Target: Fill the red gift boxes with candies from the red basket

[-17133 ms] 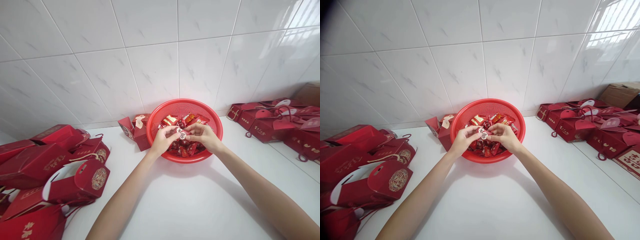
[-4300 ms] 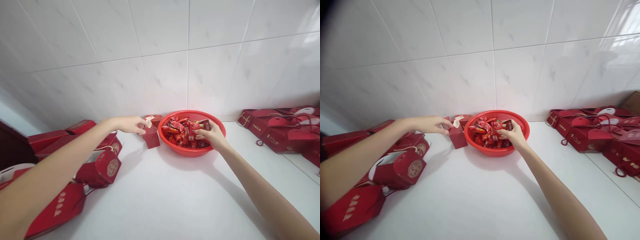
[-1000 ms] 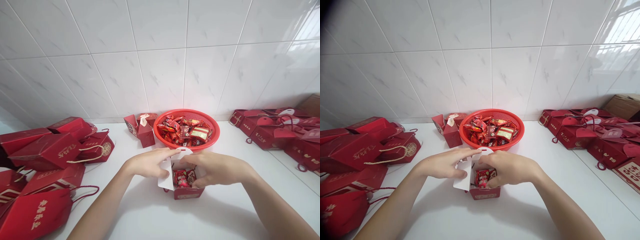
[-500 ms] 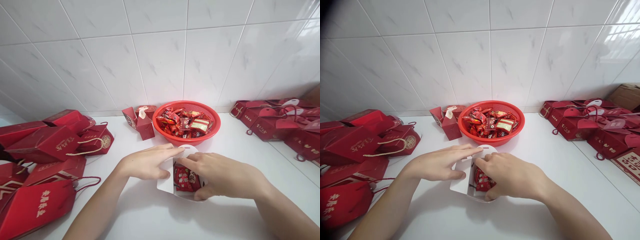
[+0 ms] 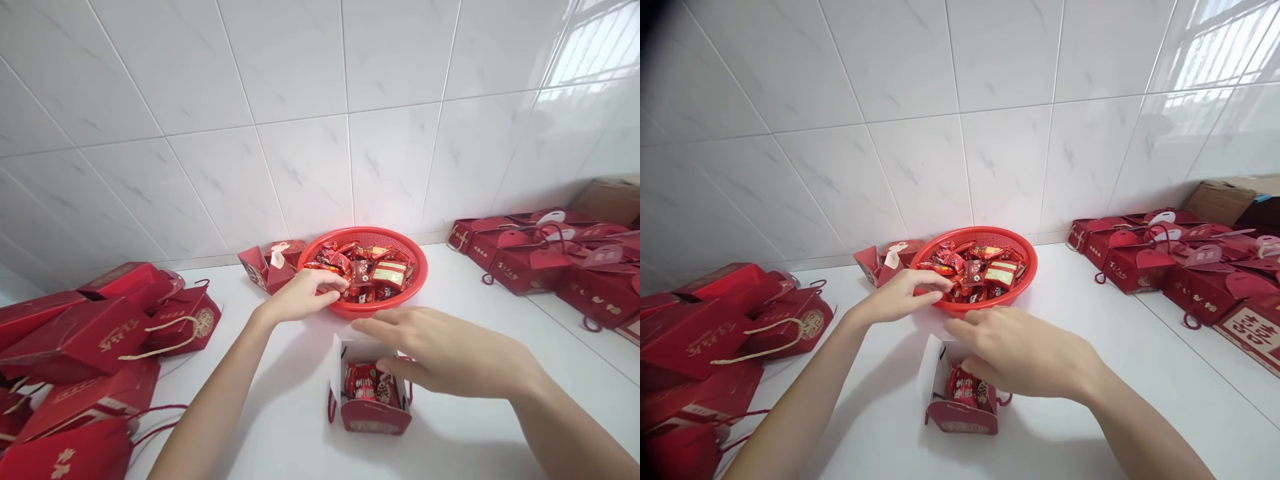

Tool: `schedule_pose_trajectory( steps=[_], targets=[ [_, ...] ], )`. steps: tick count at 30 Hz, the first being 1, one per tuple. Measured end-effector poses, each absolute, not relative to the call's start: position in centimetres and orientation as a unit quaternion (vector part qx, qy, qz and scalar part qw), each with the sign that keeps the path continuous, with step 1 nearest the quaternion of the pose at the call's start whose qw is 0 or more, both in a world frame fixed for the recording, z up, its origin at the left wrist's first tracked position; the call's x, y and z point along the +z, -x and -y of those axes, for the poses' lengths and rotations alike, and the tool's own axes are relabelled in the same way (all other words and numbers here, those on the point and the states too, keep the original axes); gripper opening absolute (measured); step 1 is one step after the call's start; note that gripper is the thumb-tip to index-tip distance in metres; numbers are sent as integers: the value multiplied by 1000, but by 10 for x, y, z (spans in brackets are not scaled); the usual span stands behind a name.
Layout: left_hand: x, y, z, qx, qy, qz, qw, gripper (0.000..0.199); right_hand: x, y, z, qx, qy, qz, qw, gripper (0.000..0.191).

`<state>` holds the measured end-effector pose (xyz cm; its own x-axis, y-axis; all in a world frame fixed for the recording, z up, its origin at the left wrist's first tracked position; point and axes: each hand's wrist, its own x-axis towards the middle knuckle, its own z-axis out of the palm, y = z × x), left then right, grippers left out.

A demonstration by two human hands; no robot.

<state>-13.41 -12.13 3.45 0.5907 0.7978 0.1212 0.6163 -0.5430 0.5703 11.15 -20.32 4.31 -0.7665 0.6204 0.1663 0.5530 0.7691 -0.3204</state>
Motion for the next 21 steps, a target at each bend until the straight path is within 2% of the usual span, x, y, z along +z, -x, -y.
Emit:
schedule_pose_trajectory(
  steps=[5, 10, 15, 21],
  targets=[
    [16, 111, 67, 44, -884, -434, 165, 40, 49, -134, 190, 94, 383, 910, 132, 35],
    [-4, 97, 46, 21, -874, -448, 186, 26, 52, -146, 171, 101, 410, 895, 146, 41],
    [-12, 100, 47, 108, -863, -426, 251, 9, 49, -148, 149, 143, 413, 884, 165, 34],
    [-13, 104, 51, 317, -763, -417, 377, 20, 21, -132, 112, 221, 428, 839, 254, 25]
  ],
)
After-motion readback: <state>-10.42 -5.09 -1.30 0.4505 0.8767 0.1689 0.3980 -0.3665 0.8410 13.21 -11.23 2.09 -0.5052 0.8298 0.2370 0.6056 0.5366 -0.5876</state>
